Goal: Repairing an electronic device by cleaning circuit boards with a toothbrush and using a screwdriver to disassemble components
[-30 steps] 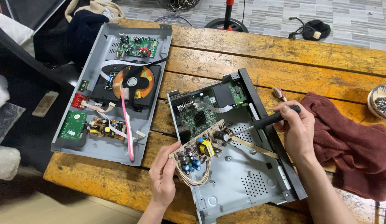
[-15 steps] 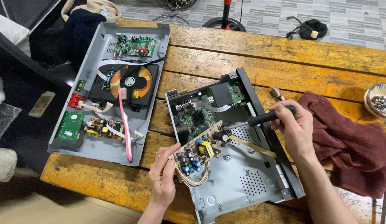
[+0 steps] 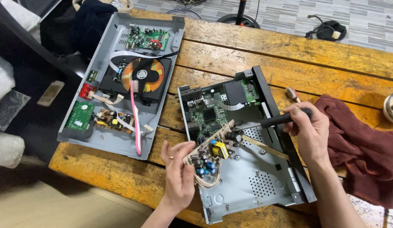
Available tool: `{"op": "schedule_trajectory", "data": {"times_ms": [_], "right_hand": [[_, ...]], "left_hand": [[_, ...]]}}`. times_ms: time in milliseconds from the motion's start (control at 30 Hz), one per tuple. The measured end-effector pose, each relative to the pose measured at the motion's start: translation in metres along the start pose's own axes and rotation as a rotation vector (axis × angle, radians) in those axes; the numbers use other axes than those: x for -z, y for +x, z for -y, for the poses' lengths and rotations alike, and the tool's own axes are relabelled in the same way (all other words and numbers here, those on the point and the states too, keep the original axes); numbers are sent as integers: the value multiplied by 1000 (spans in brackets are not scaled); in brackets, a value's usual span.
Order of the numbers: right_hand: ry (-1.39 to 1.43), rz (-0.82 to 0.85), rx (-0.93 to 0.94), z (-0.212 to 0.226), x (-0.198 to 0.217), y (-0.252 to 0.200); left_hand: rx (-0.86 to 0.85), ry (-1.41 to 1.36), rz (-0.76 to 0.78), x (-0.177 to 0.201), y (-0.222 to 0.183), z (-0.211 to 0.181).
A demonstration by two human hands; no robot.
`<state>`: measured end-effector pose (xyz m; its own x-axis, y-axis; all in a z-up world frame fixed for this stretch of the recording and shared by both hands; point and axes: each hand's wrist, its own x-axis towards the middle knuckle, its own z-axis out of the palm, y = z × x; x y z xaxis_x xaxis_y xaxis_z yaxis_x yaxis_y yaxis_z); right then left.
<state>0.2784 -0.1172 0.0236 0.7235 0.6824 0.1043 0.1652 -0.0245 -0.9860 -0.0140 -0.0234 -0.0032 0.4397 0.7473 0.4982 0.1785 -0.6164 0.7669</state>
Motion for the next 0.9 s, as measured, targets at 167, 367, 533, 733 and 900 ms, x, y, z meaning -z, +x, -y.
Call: {"op": "schedule_trajectory", "data": {"times_ms": [167, 367, 533, 733, 900], "right_hand": [[13, 11, 30, -5, 0, 1], [244, -42, -76, -15, 7, 8], [328, -118, -148, 1, 9, 8], [280, -174, -6, -13, 24, 14], [-114, -235, 345, 15, 57, 3]], "left_hand": [[18, 21, 50, 5, 1, -24], [117, -136, 32, 3, 2, -43], [204, -236, 116, 8, 0, -44], [152, -276, 124, 16, 6, -46], [-257, -281, 106, 18, 29, -45]]}}
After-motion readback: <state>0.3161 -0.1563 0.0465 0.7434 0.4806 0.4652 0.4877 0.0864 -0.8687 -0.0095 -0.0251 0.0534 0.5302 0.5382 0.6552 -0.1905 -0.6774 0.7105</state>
